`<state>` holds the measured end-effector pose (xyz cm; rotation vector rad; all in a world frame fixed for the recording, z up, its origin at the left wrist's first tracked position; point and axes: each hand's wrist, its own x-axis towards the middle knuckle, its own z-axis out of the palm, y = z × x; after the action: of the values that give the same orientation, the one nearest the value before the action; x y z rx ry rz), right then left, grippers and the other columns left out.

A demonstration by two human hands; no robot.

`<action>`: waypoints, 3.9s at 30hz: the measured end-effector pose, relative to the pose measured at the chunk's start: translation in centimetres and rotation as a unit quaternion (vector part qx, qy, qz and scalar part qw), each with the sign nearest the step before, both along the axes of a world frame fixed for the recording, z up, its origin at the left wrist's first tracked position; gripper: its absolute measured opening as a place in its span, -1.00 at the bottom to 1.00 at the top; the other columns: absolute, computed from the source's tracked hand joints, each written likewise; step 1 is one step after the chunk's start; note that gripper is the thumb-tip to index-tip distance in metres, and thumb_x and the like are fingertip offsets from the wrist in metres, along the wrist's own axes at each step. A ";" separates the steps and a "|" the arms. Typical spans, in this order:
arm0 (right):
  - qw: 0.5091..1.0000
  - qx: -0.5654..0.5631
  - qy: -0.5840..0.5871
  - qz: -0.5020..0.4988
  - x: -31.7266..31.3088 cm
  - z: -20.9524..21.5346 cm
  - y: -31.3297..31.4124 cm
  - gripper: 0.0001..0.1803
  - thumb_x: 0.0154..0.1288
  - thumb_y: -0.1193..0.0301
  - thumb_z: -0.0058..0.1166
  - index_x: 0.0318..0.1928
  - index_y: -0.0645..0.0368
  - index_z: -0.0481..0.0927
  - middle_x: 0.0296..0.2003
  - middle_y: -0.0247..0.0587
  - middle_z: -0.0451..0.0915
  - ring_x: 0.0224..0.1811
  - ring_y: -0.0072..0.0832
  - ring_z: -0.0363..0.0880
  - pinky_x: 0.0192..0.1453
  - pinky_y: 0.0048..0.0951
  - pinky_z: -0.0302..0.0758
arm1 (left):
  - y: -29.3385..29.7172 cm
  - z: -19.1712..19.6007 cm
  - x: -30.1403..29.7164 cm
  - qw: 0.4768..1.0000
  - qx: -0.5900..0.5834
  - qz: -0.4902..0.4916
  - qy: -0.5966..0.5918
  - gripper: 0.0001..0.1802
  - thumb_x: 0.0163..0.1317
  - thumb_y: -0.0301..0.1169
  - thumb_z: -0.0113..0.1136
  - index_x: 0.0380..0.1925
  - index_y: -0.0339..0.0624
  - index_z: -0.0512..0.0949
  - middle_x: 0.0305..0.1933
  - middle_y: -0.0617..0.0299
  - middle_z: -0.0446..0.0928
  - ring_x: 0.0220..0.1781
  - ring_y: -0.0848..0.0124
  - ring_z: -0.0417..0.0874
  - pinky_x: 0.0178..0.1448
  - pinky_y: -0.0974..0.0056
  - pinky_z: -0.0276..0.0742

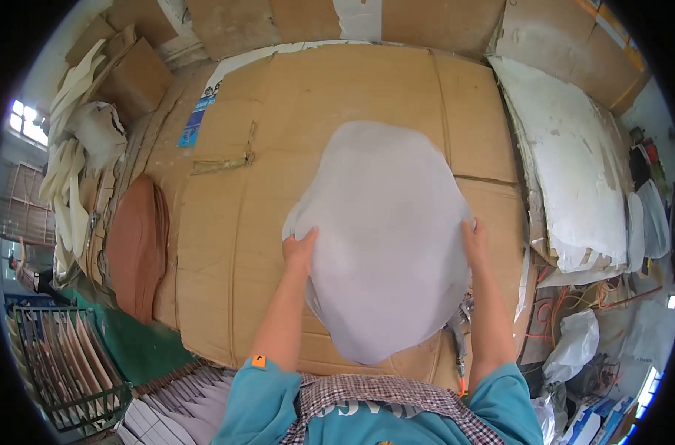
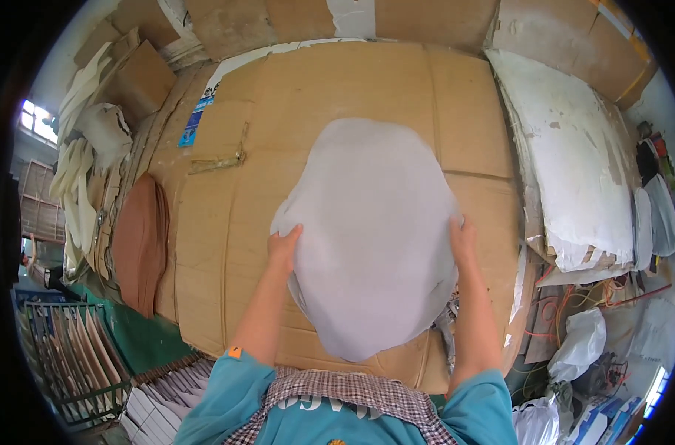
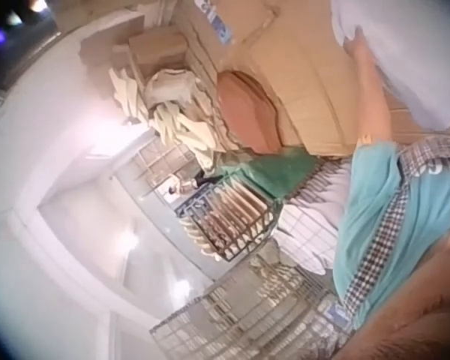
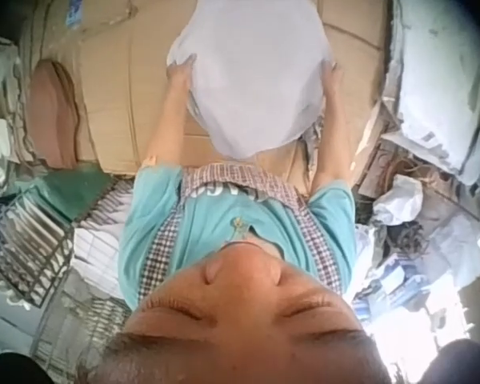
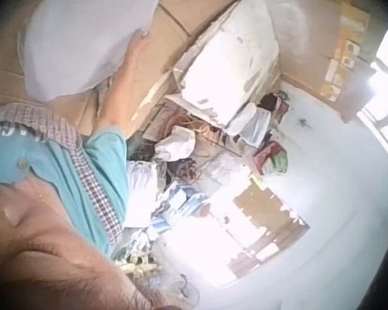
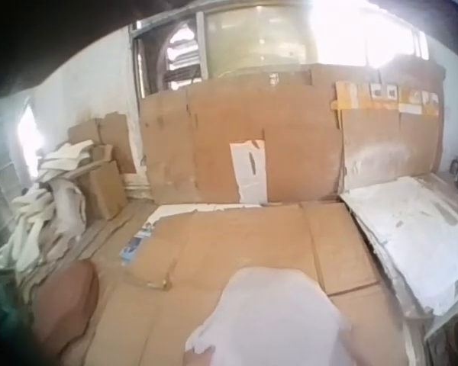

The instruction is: Applying spray glue to foam pads and attaching them to leather pieces.

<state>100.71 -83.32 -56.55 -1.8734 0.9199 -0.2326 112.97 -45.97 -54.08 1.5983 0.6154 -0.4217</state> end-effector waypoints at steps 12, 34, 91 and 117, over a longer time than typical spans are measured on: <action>0.984 -0.038 0.007 0.172 1.6 2.3 -0.9 -0.41 -0.08 0.58 -0.07 0.11 0.29 0.34 -0.06 0.09 0.49 0.04 -0.16 0.44 0.14 -0.33 0.34 | 1.4 -0.9 -1.0 0.999 -0.027 0.034 -0.026 -0.54 0.10 -0.44 0.18 0.01 -0.36 0.34 -0.04 0.03 0.48 -0.09 0.23 0.54 -0.07 0.16 0.51; 0.991 -0.097 -0.020 0.094 1.9 1.4 0.4 -0.28 -0.04 0.64 0.03 0.24 0.09 0.23 0.06 -0.02 0.41 0.07 -0.27 0.41 0.11 -0.35 0.39 | -0.7 -2.4 -7.3 0.985 0.127 -0.086 -0.081 -0.64 -0.01 -0.50 0.23 -0.16 -0.32 0.47 -0.17 0.08 0.56 -0.17 0.28 0.59 -0.14 0.21 0.50; 0.892 -0.287 -0.150 0.315 11.8 6.2 40.1 -0.62 -0.04 0.73 -0.14 -0.13 0.27 0.44 -0.02 0.13 0.39 0.05 0.00 0.36 0.14 -0.21 0.32 | 56.7 4.0 9.1 0.858 0.489 -0.110 -0.109 -0.08 -0.25 -0.36 0.34 0.20 -0.24 0.16 0.15 -0.06 0.31 0.20 0.01 0.29 0.23 0.04 0.27; 0.914 -0.136 -0.086 0.373 11.6 4.5 46.0 -0.85 0.01 0.65 -0.04 -0.34 0.22 0.45 -0.31 -0.10 0.48 -0.31 -0.14 0.49 -0.31 -0.29 0.44 | 58.3 4.5 12.0 0.822 0.492 -0.211 -0.195 -0.34 -0.24 -0.31 0.46 -0.06 -0.27 0.46 -0.18 0.08 0.40 -0.14 0.21 0.49 -0.05 0.22 0.48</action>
<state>112.32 -37.32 -52.04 -2.2779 0.0059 -0.0504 124.99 12.34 -49.55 2.7524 0.1143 -0.0471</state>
